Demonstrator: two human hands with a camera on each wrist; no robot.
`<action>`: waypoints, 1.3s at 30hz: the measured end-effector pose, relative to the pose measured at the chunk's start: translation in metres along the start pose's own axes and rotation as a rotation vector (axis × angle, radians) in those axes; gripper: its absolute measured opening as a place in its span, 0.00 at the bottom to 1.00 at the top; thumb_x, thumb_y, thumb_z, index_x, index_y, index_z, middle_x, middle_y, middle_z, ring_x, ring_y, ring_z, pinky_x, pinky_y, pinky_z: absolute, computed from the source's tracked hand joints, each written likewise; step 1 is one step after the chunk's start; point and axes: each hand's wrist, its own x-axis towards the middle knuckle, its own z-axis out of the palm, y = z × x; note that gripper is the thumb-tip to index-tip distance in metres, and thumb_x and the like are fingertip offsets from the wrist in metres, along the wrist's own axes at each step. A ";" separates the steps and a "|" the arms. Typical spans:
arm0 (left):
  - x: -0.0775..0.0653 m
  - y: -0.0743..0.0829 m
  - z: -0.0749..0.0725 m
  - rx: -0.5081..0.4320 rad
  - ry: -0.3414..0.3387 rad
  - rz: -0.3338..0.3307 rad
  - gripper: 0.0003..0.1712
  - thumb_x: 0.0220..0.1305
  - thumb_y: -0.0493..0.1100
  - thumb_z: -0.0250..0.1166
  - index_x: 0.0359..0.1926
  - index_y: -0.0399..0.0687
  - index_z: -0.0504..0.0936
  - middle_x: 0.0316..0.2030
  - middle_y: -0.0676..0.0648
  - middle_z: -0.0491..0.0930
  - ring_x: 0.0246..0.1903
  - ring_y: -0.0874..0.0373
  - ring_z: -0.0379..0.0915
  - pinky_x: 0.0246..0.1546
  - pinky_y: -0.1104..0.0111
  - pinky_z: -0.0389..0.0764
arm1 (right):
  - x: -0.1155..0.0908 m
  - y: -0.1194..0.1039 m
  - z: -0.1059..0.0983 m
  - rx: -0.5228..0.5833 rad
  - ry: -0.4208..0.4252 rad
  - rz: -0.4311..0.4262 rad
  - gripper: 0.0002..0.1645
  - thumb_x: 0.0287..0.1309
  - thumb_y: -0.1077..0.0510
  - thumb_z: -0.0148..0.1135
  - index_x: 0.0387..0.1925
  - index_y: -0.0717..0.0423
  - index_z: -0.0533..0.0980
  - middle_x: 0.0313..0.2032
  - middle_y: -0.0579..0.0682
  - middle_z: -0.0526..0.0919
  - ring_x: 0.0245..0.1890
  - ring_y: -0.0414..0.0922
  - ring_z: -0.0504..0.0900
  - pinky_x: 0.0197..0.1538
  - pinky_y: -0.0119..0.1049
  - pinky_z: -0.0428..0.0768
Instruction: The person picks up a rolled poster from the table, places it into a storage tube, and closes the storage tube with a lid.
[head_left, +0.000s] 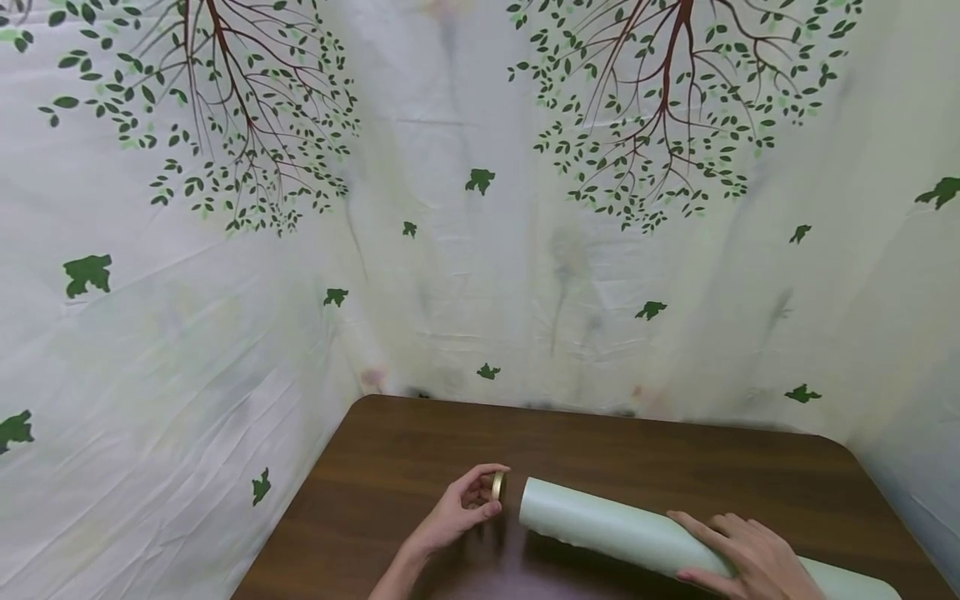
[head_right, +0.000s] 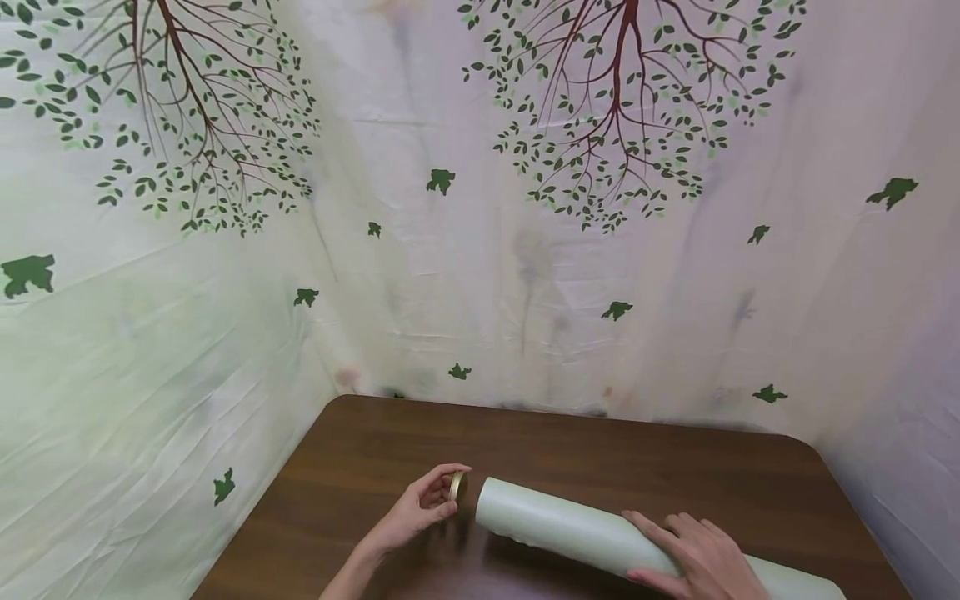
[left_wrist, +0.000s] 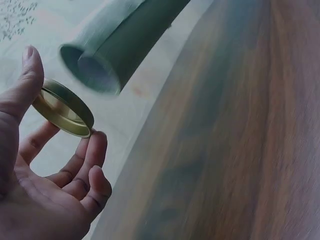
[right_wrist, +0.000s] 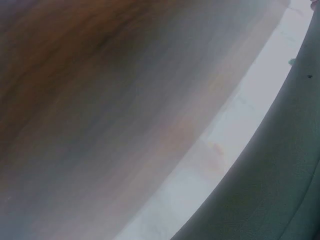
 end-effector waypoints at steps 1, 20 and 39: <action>0.000 0.001 0.002 -0.015 -0.013 0.013 0.29 0.73 0.39 0.65 0.71 0.40 0.70 0.51 0.37 0.77 0.44 0.64 0.80 0.47 0.71 0.81 | 0.002 -0.001 0.001 0.002 0.002 -0.010 0.41 0.48 0.22 0.68 0.63 0.31 0.80 0.26 0.26 0.66 0.25 0.23 0.54 0.27 0.24 0.57; -0.009 0.004 0.013 -0.102 -0.008 0.041 0.31 0.71 0.42 0.68 0.70 0.38 0.71 0.54 0.51 0.78 0.46 0.64 0.81 0.48 0.72 0.81 | 0.015 -0.013 0.006 0.008 -0.029 -0.030 0.41 0.52 0.21 0.64 0.64 0.31 0.79 0.26 0.27 0.67 0.24 0.24 0.50 0.28 0.22 0.54; -0.015 0.010 0.011 0.079 -0.046 -0.065 0.37 0.70 0.51 0.68 0.75 0.44 0.71 0.55 0.38 0.83 0.44 0.65 0.80 0.43 0.74 0.80 | 0.024 -0.013 0.000 0.050 -0.074 -0.061 0.40 0.49 0.25 0.70 0.64 0.31 0.79 0.26 0.26 0.67 0.24 0.24 0.52 0.26 0.24 0.56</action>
